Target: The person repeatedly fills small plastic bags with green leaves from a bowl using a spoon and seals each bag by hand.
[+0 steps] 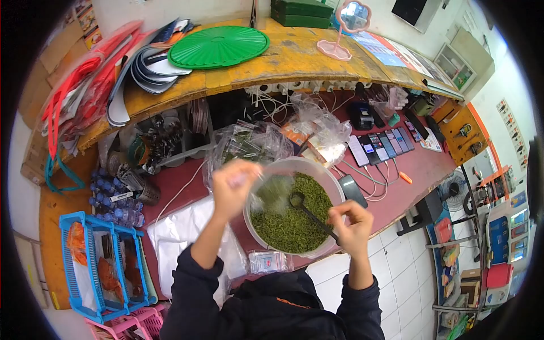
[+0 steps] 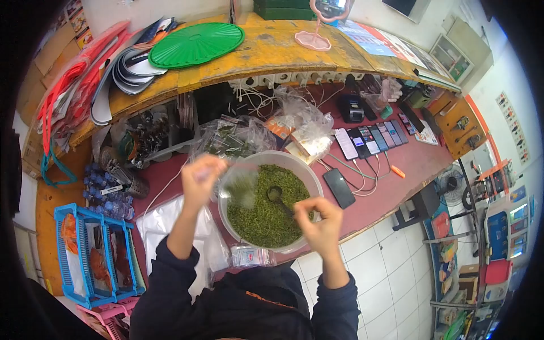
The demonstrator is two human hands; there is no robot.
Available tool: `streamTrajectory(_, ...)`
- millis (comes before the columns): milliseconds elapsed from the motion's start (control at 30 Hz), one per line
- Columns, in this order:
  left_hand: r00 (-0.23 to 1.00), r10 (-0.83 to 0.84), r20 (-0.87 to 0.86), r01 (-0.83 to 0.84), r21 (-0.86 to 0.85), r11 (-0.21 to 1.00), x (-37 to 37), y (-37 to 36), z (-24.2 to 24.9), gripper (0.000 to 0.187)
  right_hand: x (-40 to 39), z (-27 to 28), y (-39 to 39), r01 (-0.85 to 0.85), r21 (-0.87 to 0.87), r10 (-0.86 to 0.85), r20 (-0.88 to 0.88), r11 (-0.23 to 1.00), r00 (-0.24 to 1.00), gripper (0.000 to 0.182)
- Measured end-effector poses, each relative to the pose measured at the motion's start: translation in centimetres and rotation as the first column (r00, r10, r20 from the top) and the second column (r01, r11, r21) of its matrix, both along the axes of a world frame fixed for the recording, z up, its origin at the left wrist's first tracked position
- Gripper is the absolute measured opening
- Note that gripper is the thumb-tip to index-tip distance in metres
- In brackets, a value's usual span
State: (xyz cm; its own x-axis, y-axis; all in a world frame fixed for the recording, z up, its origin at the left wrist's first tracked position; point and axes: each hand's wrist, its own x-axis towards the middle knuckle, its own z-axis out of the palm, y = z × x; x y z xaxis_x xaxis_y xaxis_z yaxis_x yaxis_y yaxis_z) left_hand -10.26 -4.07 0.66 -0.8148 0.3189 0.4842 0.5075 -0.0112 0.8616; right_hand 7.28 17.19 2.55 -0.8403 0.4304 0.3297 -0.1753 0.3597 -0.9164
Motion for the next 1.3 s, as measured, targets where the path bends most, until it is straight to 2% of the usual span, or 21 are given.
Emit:
streamTrajectory(33, 0.993, 0.107, -0.043, -0.108, -0.027, 0.994, -2.4, -0.6, -0.3, 0.013, 0.1, 0.0, 0.6, 0.028, -0.093, -0.028, 0.001, 0.995, 1.0, 0.002)
streamTrajectory(133, 0.952, 0.268, -0.149, -0.286, -0.115, 0.951, -5.4, -0.1, -0.9, 0.023, -0.3, -0.4, 0.8, -0.001, -0.001, 0.001, 0.005, 1.0, 1.0, 0.005)
streamTrajectory(200, 0.997, 0.078, 0.01, -0.076, -0.124, 0.989, -4.1, 0.7, -2.5, 0.035, -1.2, -0.4, -0.2, 0.042, 0.143, -0.042, -0.005, 0.989, 0.999, 0.008)
streamTrajectory(233, 0.951, -0.112, 0.289, 0.136, -0.066, 0.989, -1.6, 1.7, -1.3, 0.039, -1.8, -0.3, -0.9, 0.072, 0.229, -0.07, -0.015, 0.971, 0.997, 0.012)
streamTrajectory(300, 0.772, -0.503, 0.388, 0.522, 0.063, 0.851, 1.8, 3.2, -2.4, 0.04, -2.8, 0.4, -2.6, 0.072, 0.401, -0.057, -0.049, 0.913, 0.997, 0.026)
streamTrajectory(333, 0.626, -0.589, 0.511, 0.612, 0.146, 0.777, 3.7, 3.8, -2.1, 0.041, -3.0, -0.4, -2.6, 0.019, 0.416, -0.003, -0.039, 0.909, 0.999, 0.025)
streamTrajectory(400, 0.541, -0.64, 0.545, 0.682, 0.161, 0.714, 5.9, 4.5, -1.8, 0.042, -2.8, -1.4, -2.8, -0.036, 0.444, 0.032, 0.017, 0.895, 0.999, 0.018)
streamTrajectory(633, 0.589, -0.627, 0.511, 0.598, 0.246, 0.763, 6.4, 4.4, -1.6, 0.036, -2.0, 0.1, -2.1, 0.104, 0.618, -0.057, -0.095, 0.779, 0.994, 0.01)
streamTrajectory(700, 0.714, -0.535, 0.452, 0.513, 0.183, 0.839, 5.0, 3.3, -1.7, 0.024, -1.5, 0.5, -0.8, 0.308, 0.534, -0.286, -0.126, 0.788, 0.95, 0.008)
streamTrajectory(733, 0.911, -0.358, 0.204, 0.361, 0.02, 0.932, 4.7, 3.1, -1.3, 0.015, -1.1, 0.5, -0.3, 0.31, 0.479, -0.3, -0.099, 0.821, 0.949, 0.007)
streamTrajectory(767, 0.904, -0.374, 0.205, 0.379, 0.016, 0.925, 4.9, 3.0, -0.8, 0.015, -0.8, 0.5, -0.3, 0.326, 0.476, -0.319, -0.099, 0.817, 0.943, 0.007)
streamTrajectory(833, 0.941, -0.332, -0.067, 0.314, -0.195, 0.929, 5.8, 3.2, 0.3, 0.014, -0.3, 0.6, -1.2, -0.002, 0.229, -0.015, 0.069, 0.973, 0.998, 0.008)
streamTrajectory(900, 0.887, -0.461, -0.025, 0.437, -0.276, 0.856, 7.0, 4.1, 0.8, 0.016, 0.0, -1.0, -1.9, -0.123, -0.053, 0.129, 0.137, 0.991, 0.982, 0.017)
streamTrajectory(967, 0.889, -0.459, -0.005, 0.453, -0.144, 0.88, 7.4, 4.5, 0.4, 0.015, 0.1, -1.2, -2.3, -0.14, -0.375, 0.205, 0.14, 0.917, 0.969, 0.019)
streamTrajectory(1000, 0.887, -0.461, -0.001, 0.456, -0.146, 0.878, 7.5, 4.5, 0.6, 0.015, 0.2, -0.9, -2.2, -0.136, -0.379, 0.203, 0.142, 0.915, 0.969, 0.019)
streamTrajectory(1067, 0.874, -0.447, 0.191, 0.478, -0.169, 0.862, 7.7, 4.3, 1.1, 0.017, 0.3, -0.1, -1.8, -0.194, -0.663, 0.418, 0.197, 0.723, 0.887, 0.017)
streamTrajectory(1100, 0.873, -0.447, 0.195, 0.479, -0.17, 0.862, 7.8, 4.2, 0.9, 0.017, 0.3, -0.4, -2.0, -0.192, -0.665, 0.419, 0.198, 0.721, 0.886, 0.017)
streamTrajectory(1133, 0.924, -0.382, 0.024, 0.371, -0.305, 0.877, 8.0, 4.0, 0.5, 0.017, 0.4, -1.0, -2.2, -0.155, -0.202, 0.203, 0.244, 0.967, 0.948, 0.017)
streamTrajectory(1167, 0.932, -0.327, -0.158, 0.238, -0.416, 0.878, 8.1, 3.8, 0.2, 0.018, 0.4, -1.3, -2.4, -0.045, 0.313, -0.009, 0.17, 0.949, 0.985, 0.017)
streamTrajectory(1200, 0.932, -0.33, -0.152, 0.242, -0.42, 0.875, 8.1, 3.6, 0.2, 0.018, 0.4, -0.8, -2.0, 0.023, 0.332, -0.08, 0.159, 0.943, 0.984, 0.015)
streamTrajectory(1300, 0.948, -0.279, -0.152, 0.195, -0.412, 0.89, 7.7, 3.1, 1.0, 0.022, 0.7, 0.0, -1.6, -0.036, 0.273, -0.026, 0.22, 0.961, 0.975, 0.016)
